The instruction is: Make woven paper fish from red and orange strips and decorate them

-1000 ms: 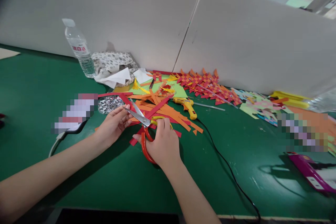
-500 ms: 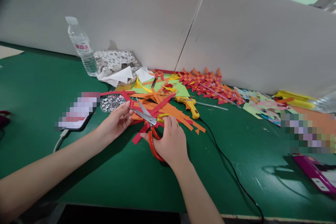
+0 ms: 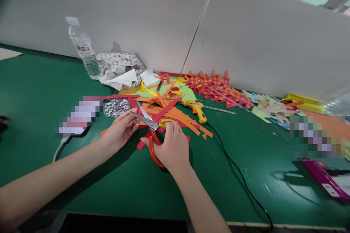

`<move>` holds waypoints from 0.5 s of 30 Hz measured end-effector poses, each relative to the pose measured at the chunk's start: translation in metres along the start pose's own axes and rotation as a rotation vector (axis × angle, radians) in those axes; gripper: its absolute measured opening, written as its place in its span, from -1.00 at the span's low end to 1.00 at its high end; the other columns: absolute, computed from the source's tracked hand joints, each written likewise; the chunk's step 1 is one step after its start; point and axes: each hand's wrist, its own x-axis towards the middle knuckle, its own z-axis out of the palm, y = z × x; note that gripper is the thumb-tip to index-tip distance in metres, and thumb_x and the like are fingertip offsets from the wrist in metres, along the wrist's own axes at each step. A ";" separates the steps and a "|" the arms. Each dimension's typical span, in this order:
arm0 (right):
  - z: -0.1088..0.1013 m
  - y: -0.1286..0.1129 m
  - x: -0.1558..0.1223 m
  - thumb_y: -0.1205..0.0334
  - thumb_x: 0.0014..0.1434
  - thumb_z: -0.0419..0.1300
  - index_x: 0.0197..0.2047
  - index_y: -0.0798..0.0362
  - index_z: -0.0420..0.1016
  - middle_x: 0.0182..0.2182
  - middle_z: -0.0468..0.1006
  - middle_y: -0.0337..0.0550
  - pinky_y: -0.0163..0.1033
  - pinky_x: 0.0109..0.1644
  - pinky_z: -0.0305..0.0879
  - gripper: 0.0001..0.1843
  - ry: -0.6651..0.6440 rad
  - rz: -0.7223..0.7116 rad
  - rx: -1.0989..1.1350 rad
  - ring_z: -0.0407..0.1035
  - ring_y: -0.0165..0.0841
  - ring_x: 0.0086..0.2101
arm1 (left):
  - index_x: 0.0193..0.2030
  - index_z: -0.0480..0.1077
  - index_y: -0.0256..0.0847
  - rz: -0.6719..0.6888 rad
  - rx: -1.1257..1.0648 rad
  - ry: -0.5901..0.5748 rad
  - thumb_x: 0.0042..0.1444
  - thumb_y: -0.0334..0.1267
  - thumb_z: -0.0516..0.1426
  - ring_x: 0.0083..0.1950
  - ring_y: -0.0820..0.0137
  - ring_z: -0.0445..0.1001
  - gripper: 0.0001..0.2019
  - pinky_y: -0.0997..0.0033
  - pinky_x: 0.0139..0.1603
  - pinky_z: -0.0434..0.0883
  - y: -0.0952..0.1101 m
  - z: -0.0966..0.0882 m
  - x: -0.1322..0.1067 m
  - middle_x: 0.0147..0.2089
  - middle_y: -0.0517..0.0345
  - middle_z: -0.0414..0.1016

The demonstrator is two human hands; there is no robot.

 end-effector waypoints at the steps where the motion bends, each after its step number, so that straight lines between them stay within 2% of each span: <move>1: 0.000 0.000 0.000 -0.23 0.03 0.11 -0.16 0.06 0.22 -0.24 0.43 -0.04 -0.20 -0.37 0.21 -0.47 0.005 0.000 -0.002 0.42 -0.15 -0.27 | -0.32 0.47 -0.28 0.006 0.006 0.004 0.14 -0.47 0.12 -0.48 0.61 0.50 -0.89 0.72 -0.46 0.48 -0.001 0.000 0.000 -0.48 0.22 0.53; 9: 0.000 -0.003 0.001 -0.24 0.04 0.09 -0.16 0.06 0.21 -0.25 0.44 -0.02 -0.21 -0.39 0.19 -0.47 0.006 0.005 -0.020 0.42 -0.15 -0.28 | -0.40 0.45 -0.27 0.007 0.009 0.034 0.08 -0.47 0.17 -0.43 0.56 0.52 -0.92 0.67 -0.41 0.49 -0.004 0.000 -0.002 -0.47 0.22 0.52; 15: -0.001 -0.004 0.000 -0.24 0.05 0.09 -0.16 0.05 0.22 -0.25 0.45 -0.02 -0.22 -0.39 0.18 -0.48 -0.018 0.019 -0.002 0.43 -0.13 -0.26 | -0.37 0.47 -0.28 0.018 0.017 0.043 0.09 -0.46 0.17 -0.42 0.55 0.52 -0.93 0.66 -0.40 0.47 -0.003 0.003 -0.004 -0.44 0.19 0.54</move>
